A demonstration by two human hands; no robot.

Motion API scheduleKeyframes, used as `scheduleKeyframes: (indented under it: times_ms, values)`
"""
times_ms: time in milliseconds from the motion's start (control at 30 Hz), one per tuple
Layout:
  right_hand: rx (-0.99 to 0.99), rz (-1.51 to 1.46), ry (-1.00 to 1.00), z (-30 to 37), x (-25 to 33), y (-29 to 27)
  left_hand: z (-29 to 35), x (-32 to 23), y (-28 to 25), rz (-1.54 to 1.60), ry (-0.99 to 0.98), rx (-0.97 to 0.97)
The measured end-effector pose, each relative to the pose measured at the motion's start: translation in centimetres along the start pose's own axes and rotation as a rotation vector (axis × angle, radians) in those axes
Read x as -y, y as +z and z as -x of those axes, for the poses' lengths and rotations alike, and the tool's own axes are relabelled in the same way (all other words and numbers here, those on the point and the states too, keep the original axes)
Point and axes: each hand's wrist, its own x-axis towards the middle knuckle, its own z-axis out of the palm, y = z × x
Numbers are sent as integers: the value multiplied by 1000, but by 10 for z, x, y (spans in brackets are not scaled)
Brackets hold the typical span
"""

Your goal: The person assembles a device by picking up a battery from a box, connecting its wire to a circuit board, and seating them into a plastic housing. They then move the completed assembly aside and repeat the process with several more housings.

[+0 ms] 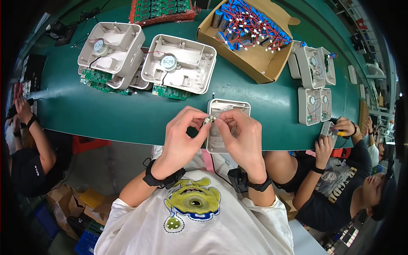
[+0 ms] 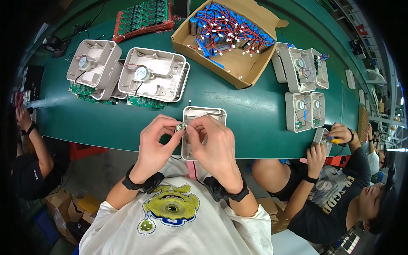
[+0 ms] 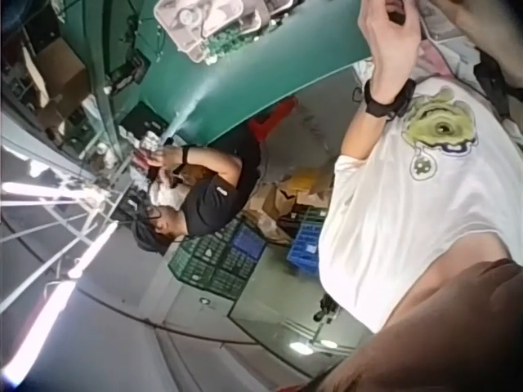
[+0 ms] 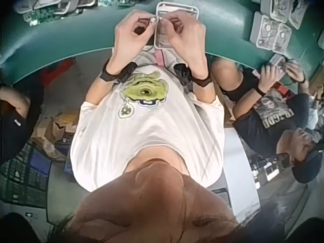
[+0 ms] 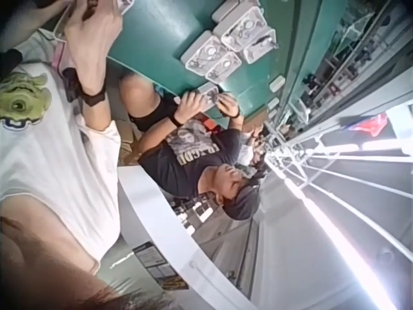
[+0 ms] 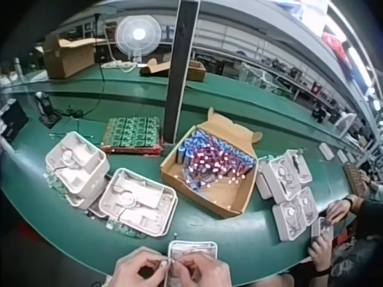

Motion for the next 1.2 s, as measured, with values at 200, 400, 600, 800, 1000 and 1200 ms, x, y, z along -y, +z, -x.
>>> scheduleKeyframes:
  times_ms: [200,400,600,800,1000,1200]
  values:
    - [-8,72,-50,0,-3,4,0,-1,1,-5,37,1]
    - [-41,193,-100,2,-5,7,1,1,1,9,90,46]
    - [-69,241,-139,-3,3,7,-6,15,3,92,158,8]
    - [-266,397,-444,-58,4,-45,0,31,6,145,120,-5]
    - [-251,652,-292,-141,-21,-56,-3,38,10,97,194,2]
    - [-308,656,-403,-139,-19,-62,-5,42,9,120,182,12]
